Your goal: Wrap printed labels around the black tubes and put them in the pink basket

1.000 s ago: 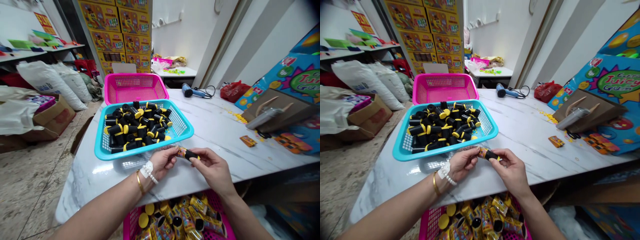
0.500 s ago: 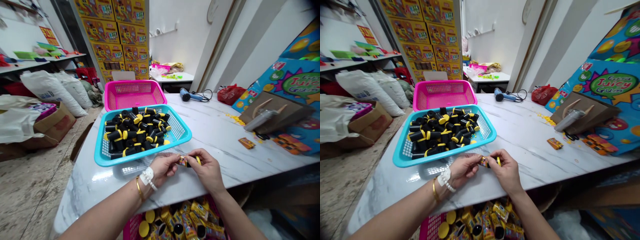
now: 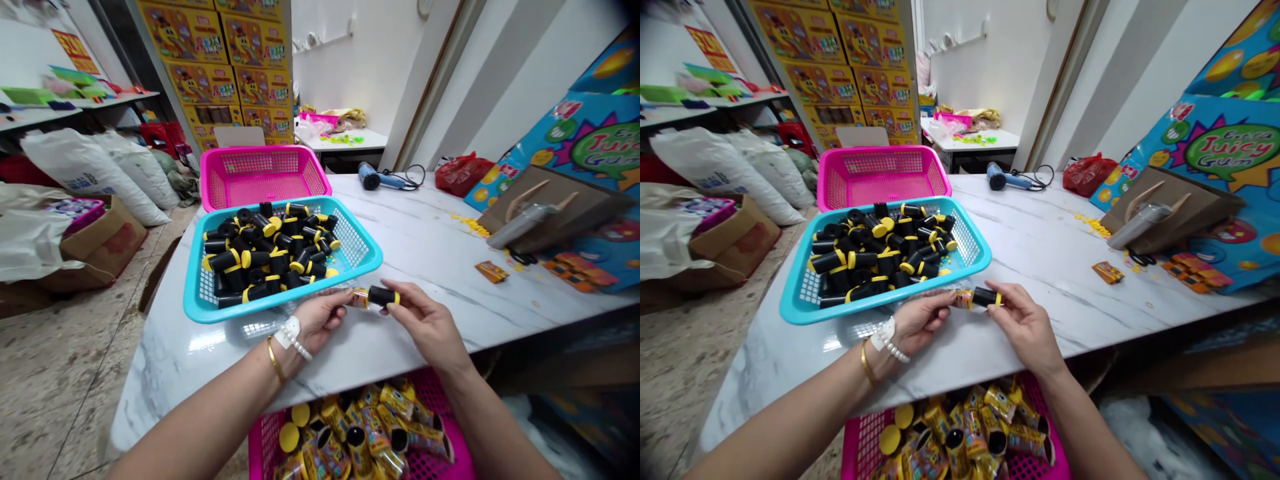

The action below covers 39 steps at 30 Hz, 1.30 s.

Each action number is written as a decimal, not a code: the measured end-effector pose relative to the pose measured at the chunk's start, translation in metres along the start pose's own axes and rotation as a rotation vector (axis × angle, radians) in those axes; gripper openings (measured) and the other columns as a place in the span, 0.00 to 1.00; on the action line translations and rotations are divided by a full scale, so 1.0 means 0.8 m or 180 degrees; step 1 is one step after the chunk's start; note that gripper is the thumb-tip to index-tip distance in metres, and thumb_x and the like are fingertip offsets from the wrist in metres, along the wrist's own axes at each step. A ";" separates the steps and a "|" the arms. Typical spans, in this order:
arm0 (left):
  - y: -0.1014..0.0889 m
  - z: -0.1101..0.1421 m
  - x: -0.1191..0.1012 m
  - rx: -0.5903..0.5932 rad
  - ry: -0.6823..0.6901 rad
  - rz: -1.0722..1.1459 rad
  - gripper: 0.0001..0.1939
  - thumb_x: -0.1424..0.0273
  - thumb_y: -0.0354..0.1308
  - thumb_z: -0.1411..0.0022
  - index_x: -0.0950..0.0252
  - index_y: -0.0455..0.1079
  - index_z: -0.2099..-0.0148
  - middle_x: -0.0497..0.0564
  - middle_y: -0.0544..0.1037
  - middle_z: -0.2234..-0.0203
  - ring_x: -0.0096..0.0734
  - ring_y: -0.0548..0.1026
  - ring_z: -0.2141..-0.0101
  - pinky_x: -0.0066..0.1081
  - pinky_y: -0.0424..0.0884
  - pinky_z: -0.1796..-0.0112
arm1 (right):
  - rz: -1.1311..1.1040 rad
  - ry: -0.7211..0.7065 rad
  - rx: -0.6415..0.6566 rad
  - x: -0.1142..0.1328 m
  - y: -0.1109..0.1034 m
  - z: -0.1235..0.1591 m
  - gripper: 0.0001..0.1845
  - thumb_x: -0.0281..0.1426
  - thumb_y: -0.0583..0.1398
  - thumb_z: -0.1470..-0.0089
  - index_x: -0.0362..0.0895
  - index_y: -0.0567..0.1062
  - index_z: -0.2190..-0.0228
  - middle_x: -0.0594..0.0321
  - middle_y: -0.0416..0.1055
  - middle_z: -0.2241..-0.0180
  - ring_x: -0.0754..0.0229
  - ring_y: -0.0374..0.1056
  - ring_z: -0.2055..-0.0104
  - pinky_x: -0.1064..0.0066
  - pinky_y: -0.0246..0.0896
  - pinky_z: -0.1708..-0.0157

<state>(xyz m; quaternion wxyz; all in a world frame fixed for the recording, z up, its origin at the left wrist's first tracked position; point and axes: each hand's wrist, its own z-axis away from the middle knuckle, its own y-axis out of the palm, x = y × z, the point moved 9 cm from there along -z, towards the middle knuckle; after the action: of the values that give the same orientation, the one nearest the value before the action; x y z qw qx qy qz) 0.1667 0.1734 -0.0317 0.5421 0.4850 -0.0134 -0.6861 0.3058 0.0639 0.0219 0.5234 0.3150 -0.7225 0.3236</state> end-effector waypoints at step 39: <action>0.041 0.017 0.013 0.1302 0.0335 -0.1228 0.21 0.61 0.77 0.57 0.69 0.78 0.64 0.51 0.78 0.74 0.25 0.74 0.76 0.29 0.71 0.69 | 0.0937 -0.1246 0.0260 0.042 0.019 0.041 0.21 0.24 0.70 0.49 0.56 0.82 0.55 0.61 0.75 0.60 0.58 0.74 0.60 0.65 0.75 0.61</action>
<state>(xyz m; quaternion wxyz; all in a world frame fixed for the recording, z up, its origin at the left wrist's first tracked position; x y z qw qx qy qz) 0.1823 0.1450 -0.0137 0.2923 0.6128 -0.0309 -0.7335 0.2671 0.0424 0.0439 0.3076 0.2840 -0.8346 0.3581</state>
